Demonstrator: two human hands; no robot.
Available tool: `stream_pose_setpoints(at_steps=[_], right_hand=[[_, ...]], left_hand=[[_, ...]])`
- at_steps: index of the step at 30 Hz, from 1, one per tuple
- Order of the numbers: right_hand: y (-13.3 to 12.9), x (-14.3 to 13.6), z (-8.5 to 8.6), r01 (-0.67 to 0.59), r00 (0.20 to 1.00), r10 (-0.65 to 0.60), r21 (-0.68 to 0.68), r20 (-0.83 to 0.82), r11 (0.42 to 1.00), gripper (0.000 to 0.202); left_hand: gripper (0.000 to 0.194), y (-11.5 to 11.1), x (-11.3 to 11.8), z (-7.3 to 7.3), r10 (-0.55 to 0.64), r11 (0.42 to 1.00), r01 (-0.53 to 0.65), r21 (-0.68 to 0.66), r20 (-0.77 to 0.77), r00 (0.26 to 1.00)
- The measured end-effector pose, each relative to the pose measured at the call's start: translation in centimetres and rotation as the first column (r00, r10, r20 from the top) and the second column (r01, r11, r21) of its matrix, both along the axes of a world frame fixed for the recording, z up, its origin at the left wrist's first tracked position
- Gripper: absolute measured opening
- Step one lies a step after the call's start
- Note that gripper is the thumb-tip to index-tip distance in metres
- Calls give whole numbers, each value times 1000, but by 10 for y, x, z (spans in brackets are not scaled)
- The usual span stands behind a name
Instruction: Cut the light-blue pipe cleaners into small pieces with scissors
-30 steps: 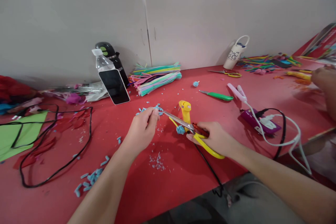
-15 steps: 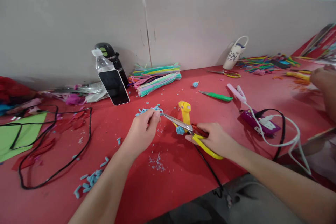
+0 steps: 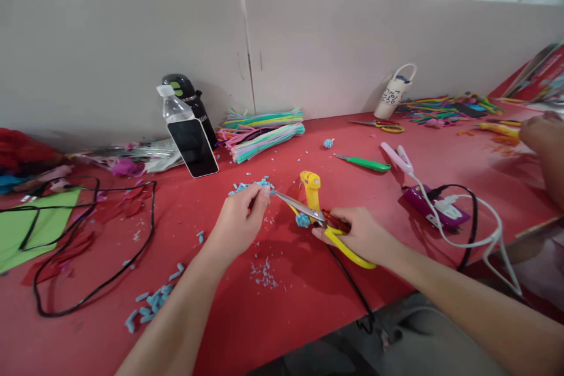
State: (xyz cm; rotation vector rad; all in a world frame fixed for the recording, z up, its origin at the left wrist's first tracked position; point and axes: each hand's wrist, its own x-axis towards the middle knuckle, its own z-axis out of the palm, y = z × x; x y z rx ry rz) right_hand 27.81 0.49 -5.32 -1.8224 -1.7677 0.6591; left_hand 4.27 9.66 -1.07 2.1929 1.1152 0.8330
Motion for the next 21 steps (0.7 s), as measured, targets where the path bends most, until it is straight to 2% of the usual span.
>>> stream_pose_setpoints(at_steps=[9,21], right_hand=[[0,-2,7,-20,998,19,11,57,1000,45],[1,2,0,-1,1000,0,25,25,1000,44]], left_hand=[[35,-1,0,0,-7,1000,7,-9,-2,1000],[37,0,-1,-1,24,1000,-25,-1,-22,999]])
